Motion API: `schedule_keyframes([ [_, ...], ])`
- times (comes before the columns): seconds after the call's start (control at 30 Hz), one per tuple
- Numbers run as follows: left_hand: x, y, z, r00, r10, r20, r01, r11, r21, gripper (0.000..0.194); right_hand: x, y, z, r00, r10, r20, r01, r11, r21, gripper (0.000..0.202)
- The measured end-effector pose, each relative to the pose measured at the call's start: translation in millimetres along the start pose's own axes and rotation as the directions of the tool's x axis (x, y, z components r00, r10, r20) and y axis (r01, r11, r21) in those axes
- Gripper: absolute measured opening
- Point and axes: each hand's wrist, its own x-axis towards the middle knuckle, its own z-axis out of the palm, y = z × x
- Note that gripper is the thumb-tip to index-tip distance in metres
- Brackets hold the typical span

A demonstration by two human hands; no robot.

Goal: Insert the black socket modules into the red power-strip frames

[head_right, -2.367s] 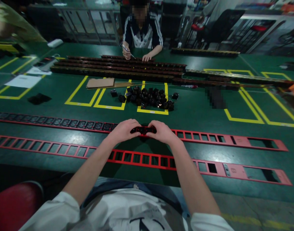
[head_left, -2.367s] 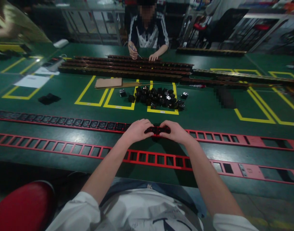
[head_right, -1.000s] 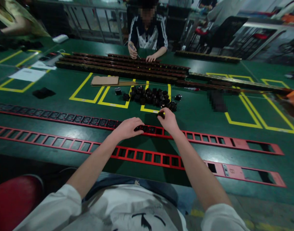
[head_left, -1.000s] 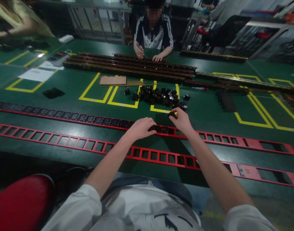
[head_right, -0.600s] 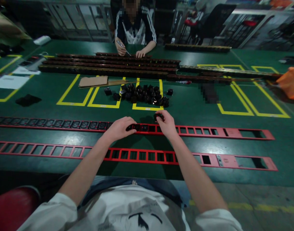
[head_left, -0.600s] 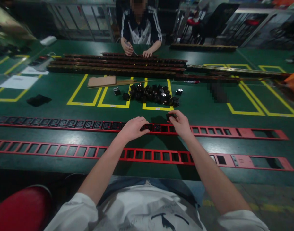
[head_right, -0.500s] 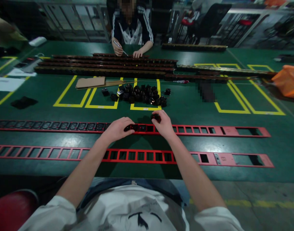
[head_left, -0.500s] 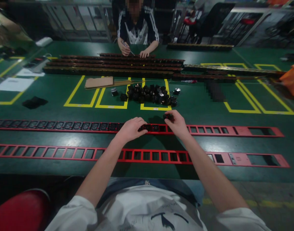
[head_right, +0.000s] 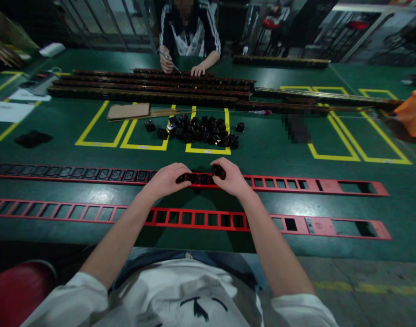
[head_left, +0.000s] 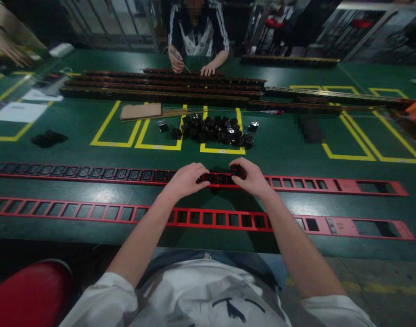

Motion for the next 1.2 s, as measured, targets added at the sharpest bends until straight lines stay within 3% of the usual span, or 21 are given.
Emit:
schedule_keyframes([
  [0.3, -0.5, -2.4, 1.4, 1.000, -0.003, 0.000, 0.003, 1.000, -0.008, 0.027, 0.6, -4.1, -3.1, 0.986, -0.048, 0.159, 0.056, 0.997, -0.044, 0.032],
  [0.53, -0.9, -1.2, -0.3, 1.000, -0.005, 0.000, 0.004, 1.000, -0.024, 0.026, 1.2, -4.6, -4.0, 0.977, -0.108, 0.184, 0.115, 0.993, -0.027, 0.033],
  [1.2, -0.8, -1.3, 0.2, 1.000, -0.003, -0.006, 0.003, 1.000, -0.024, 0.026, -0.8, -2.4, -5.0, 0.965, -0.065, 0.255, 0.120, 0.970, -0.209, 0.037],
])
